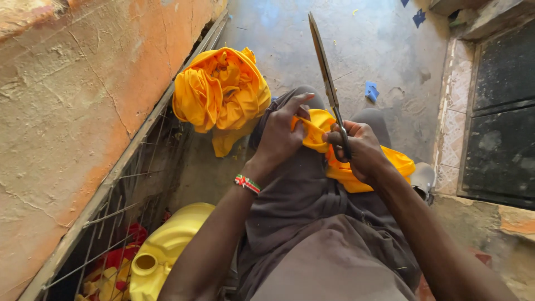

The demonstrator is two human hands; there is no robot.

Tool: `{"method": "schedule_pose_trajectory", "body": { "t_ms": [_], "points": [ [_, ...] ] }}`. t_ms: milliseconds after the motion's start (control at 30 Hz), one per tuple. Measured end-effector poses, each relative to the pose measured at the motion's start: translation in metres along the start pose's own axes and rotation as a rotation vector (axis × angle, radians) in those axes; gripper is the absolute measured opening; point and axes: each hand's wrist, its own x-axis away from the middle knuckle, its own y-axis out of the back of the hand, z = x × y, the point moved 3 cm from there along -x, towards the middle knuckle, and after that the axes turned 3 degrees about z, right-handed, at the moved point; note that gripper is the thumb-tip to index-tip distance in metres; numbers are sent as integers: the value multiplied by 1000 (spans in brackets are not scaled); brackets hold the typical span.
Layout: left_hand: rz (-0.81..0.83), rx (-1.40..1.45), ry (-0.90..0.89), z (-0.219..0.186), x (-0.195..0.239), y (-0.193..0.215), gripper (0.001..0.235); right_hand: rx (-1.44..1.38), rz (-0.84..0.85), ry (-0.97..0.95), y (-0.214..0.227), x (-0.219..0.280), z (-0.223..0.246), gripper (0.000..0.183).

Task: Cutting yellow fabric into pieces using large scissors

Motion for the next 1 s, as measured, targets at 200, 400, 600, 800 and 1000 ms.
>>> {"method": "schedule_pose_trajectory", "body": {
  "t_ms": [200, 400, 600, 800, 1000],
  "points": [
    [-76, 551, 257, 30, 4, -16, 42, -96, -75, -35, -7, -4, 11, 22],
    [11, 36, 98, 4, 36, 1, 40, -125, -53, -80, -9, -13, -15, 22],
    [-111, 139, 252, 20, 40, -13, 10, -164, -56, -129, -10, -12, -33, 19],
    [-322, 483, 346, 15, 49, 6, 2, -155, -54, -126, -11, -5, -21, 19],
    [-230, -660, 377, -5, 80, 74, 46, -79, -46, -113, -12, -3, -18, 20]
  ]
}}
